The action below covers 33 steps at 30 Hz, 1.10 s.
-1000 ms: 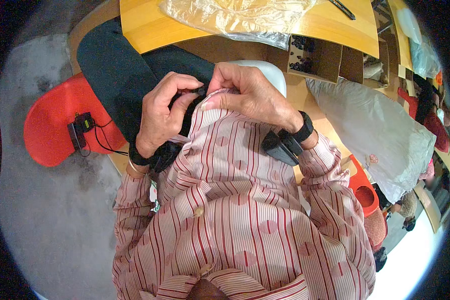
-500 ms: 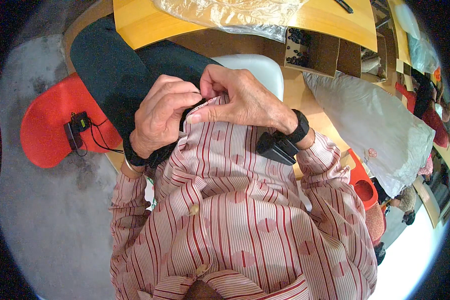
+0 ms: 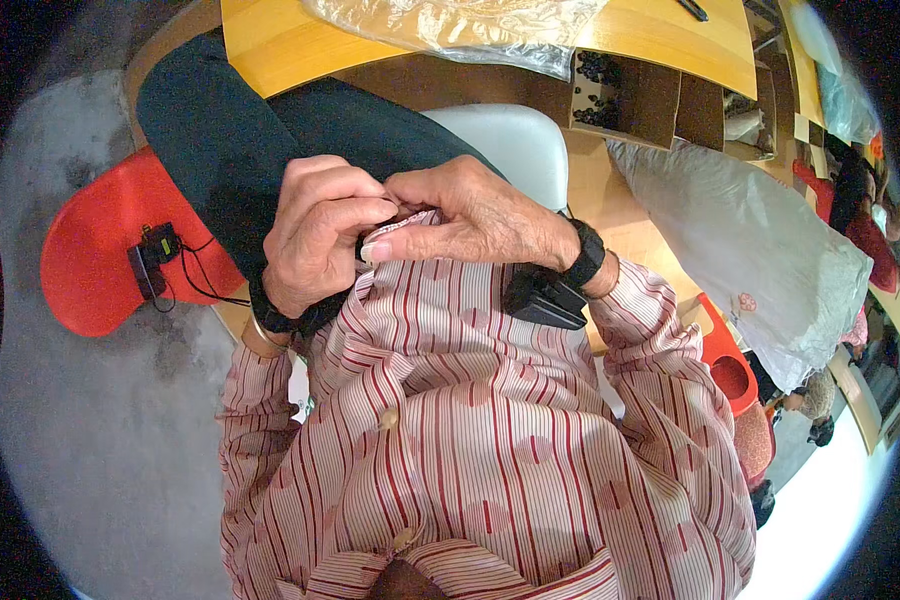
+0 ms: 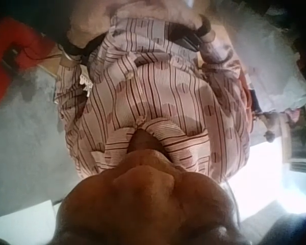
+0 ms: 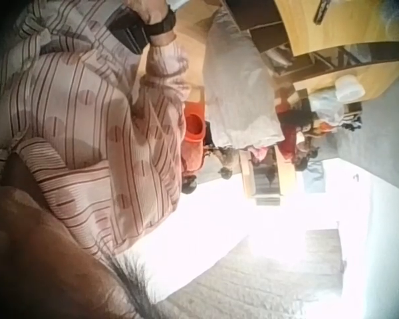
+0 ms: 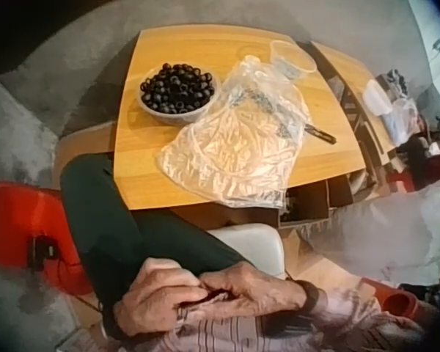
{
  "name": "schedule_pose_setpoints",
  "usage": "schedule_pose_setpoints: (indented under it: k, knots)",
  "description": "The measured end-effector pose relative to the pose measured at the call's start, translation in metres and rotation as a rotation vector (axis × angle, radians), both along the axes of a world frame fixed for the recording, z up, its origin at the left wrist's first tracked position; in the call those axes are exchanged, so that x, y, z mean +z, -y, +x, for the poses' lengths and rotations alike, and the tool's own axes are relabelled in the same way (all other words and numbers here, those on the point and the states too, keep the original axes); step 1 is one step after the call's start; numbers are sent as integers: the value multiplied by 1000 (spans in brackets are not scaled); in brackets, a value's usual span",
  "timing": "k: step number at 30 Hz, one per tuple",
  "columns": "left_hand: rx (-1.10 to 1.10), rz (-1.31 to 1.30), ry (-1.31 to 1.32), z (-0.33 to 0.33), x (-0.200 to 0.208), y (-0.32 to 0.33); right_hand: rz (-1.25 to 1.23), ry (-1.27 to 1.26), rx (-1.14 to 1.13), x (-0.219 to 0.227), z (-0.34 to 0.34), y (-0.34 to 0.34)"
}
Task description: The person assembles small black plastic rings and plastic pins by hand, taking the components from storage bins and plastic bags.
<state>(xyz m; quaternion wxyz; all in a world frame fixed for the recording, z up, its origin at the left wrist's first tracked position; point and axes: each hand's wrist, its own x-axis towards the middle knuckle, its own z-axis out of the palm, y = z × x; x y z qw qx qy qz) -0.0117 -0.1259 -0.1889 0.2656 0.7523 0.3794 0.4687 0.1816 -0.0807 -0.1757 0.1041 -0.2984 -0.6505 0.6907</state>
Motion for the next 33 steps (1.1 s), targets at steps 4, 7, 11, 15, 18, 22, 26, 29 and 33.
schedule_pose_setpoints:
  k: [4,7,11,15,18,22,26,29,33]
  knots:
    - [68,41,-52,0,0,1,44,-40,63,-1,-3,-2]
    - [86,56,-65,1,1,2,88,-78,119,-9,-2,-1]
    - [79,41,-45,1,-1,3,59,-90,154,-13,-3,-2]
    - [64,25,-19,2,0,1,143,-148,134,-18,-4,-2]
    - [45,14,-17,1,-4,1,197,-153,115,-16,-5,-2]
    - [63,-4,-45,2,0,0,127,-58,94,-7,-5,-4]
    - [52,-13,-42,2,0,-1,59,-28,102,-5,-4,-3]
    - [49,-13,-38,2,-1,-2,24,-78,44,-5,-5,-1]
    - [53,-19,-54,2,0,-2,28,-31,88,-2,-5,-3]
